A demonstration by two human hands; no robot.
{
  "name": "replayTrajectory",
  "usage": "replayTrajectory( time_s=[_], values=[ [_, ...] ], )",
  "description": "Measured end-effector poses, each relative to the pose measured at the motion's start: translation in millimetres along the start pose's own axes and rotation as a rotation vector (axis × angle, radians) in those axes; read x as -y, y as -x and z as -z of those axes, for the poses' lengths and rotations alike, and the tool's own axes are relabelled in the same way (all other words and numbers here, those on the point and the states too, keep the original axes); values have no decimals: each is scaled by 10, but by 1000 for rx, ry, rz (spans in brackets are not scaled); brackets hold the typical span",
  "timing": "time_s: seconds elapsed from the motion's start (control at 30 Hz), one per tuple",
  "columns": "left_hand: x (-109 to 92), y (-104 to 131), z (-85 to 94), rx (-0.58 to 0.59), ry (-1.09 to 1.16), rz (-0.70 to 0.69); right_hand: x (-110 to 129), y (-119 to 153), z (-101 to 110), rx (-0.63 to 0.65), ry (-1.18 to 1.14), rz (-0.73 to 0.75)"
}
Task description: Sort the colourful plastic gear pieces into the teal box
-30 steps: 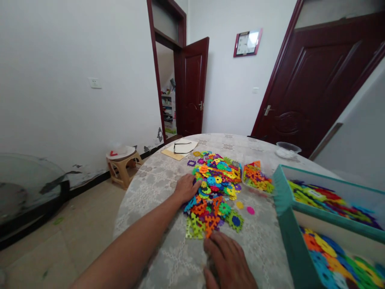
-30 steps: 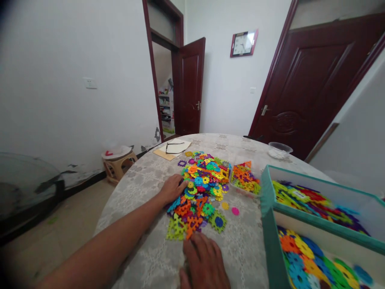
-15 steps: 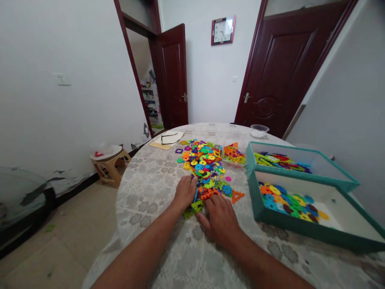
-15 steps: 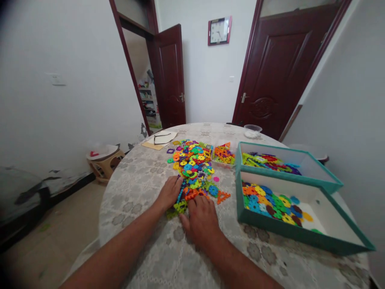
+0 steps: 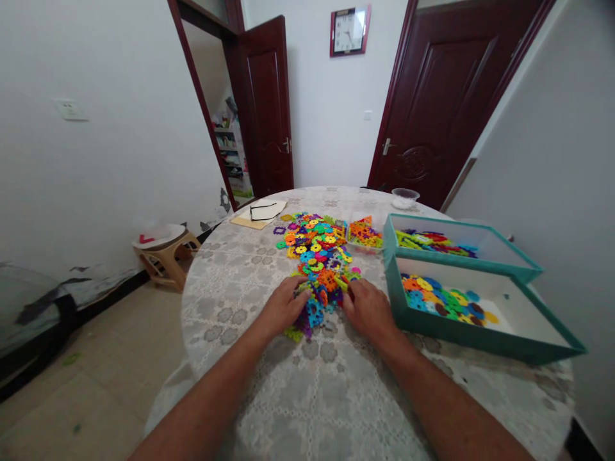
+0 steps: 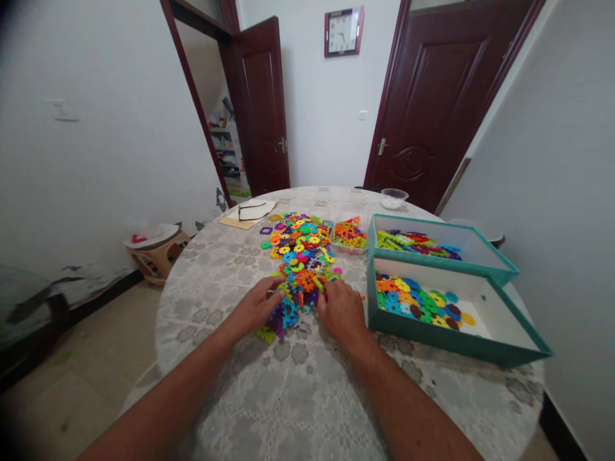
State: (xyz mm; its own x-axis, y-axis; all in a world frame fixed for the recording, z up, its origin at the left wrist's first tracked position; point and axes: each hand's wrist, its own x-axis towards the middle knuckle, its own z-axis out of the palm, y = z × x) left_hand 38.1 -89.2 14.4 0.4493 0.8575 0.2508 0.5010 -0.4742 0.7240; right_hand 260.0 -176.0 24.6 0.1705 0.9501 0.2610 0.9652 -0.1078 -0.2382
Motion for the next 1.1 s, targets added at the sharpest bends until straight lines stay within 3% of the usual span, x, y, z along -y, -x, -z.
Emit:
replayTrajectory(
  time_s=[0.13, 0.3, 0.47, 0.6, 0.67, 0.8, 0.9, 1.1],
  values=[
    [138, 59, 106, 76, -67, -95, -31, -17, -16, -35, -48, -11],
    [183, 184, 179, 177, -80, -206, -81, -53, -57, -111, -265, -44],
    [237, 201, 229, 192, -86, -267, -47, -33, 14, -197, -503, -125],
    [362, 178, 235, 116, -114, -310, -59, -36, 64, -225, -548, -180],
    [410, 170, 228, 92, -132, -316, -108, -51, 89, -180, -550, -169],
    [390, 183, 229, 125, -169, -316, -186, -54, 143, 108, -500, -9],
    [308, 207, 258, 162, -201, -294, -154, -26, 134, 267, -416, 10],
    [202, 235, 295, 208, -243, -258, -23, 28, 4, 305, -380, -34]
  ],
)
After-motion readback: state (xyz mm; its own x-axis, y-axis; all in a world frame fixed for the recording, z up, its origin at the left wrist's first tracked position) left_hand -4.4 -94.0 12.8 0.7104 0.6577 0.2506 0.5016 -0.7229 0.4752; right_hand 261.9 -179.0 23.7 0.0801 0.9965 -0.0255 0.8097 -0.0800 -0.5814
